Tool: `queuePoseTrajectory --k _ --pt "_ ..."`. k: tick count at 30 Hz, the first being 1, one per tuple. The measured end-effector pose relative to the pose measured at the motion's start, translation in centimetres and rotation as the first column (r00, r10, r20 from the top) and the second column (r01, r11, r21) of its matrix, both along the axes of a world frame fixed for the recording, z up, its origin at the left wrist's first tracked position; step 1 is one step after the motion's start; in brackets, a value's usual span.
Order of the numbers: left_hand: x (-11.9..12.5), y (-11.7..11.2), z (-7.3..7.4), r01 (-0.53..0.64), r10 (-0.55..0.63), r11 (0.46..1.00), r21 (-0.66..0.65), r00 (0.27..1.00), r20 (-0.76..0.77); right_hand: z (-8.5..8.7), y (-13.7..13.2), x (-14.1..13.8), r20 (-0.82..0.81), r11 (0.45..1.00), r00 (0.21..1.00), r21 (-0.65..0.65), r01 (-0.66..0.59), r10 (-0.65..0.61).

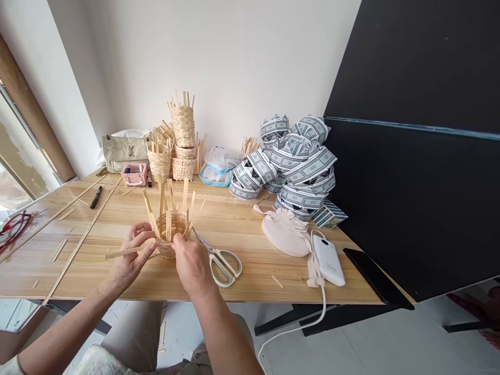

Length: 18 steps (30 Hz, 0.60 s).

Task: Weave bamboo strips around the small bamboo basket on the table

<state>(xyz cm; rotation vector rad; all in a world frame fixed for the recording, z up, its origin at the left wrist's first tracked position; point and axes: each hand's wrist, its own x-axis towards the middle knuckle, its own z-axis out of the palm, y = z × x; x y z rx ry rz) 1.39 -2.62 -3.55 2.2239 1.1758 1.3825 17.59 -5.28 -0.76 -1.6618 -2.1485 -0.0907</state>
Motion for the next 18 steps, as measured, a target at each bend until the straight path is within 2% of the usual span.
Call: queuePoseTrajectory --k 8,11,15,18 --pt "0.4 0.3 0.2 -0.033 0.034 0.999 -0.017 0.998 0.048 0.1 -0.1 -0.5 -0.046 0.999 0.998 0.004 0.048 -0.048" --pt "0.5 0.1 0.2 -0.038 0.04 0.999 -0.03 0.998 0.044 0.2 0.0 -1.0 -0.195 0.997 0.98 -0.079 0.02 -0.035" --pt "0.0 0.4 -0.1 -0.017 0.018 1.0 -0.025 0.998 0.053 -0.1 0.3 -1.3 -0.534 0.981 0.845 -0.178 -0.082 -0.026" --pt "-1.1 0.9 -0.2 0.108 -0.108 0.994 0.002 0.993 0.052 -0.1 0.6 -1.2 -0.65 0.975 0.759 -0.19 -0.115 -0.038"
